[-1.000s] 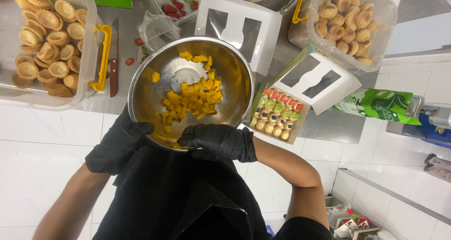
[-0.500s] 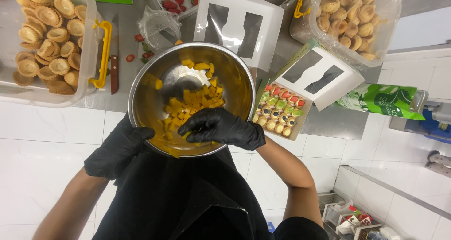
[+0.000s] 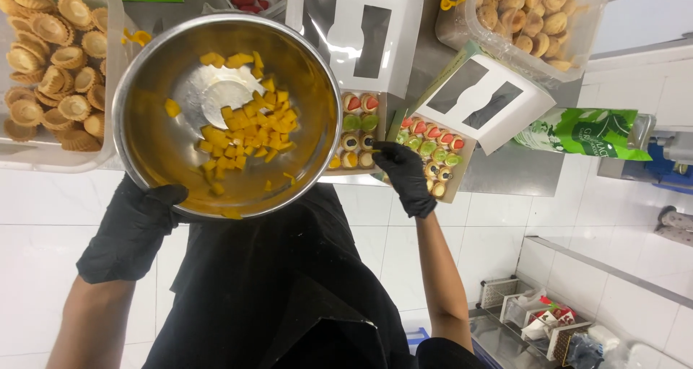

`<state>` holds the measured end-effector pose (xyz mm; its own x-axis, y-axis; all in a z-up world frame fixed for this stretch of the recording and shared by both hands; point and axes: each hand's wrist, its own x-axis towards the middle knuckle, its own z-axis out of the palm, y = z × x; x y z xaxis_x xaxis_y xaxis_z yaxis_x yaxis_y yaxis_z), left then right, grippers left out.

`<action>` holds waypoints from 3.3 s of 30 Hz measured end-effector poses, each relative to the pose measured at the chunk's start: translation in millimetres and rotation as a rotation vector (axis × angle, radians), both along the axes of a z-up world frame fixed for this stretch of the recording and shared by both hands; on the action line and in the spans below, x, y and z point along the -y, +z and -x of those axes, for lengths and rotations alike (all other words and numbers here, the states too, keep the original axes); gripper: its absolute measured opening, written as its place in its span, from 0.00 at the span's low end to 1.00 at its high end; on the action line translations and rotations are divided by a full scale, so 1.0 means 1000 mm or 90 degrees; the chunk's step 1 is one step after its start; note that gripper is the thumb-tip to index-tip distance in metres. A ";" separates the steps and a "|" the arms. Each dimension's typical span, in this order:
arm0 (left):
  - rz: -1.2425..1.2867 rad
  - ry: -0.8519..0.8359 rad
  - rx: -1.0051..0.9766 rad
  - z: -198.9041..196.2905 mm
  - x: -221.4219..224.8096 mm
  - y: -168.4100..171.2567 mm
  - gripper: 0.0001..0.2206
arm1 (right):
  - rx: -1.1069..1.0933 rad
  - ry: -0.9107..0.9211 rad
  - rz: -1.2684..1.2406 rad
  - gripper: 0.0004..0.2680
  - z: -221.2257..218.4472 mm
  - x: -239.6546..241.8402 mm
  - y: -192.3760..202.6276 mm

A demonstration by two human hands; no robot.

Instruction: Decorating small tarts with strawberries and mango chunks in a bakery production area.

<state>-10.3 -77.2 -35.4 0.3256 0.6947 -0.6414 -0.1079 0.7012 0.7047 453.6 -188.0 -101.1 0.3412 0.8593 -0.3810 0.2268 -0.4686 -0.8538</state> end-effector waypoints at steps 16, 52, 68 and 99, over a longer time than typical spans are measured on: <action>-0.023 0.018 -0.044 0.005 0.002 0.016 0.21 | 0.554 0.246 -0.016 0.07 0.001 0.024 -0.084; -0.011 0.041 -0.009 0.001 -0.004 0.036 0.24 | 0.422 0.175 0.069 0.11 -0.002 0.014 -0.019; -0.017 0.043 0.057 -0.007 -0.007 0.052 0.26 | 0.605 0.524 -0.018 0.14 -0.032 -0.006 -0.049; -0.010 0.079 0.007 -0.008 -0.003 0.050 0.23 | 0.649 0.756 -0.085 0.06 -0.052 -0.024 -0.059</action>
<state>-2.1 -74.1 14.3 0.2437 0.7400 -0.6270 -0.2017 0.6710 0.7135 505.5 -164.0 -160.5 -0.4719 0.8200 -0.3238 0.8809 0.4531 -0.1366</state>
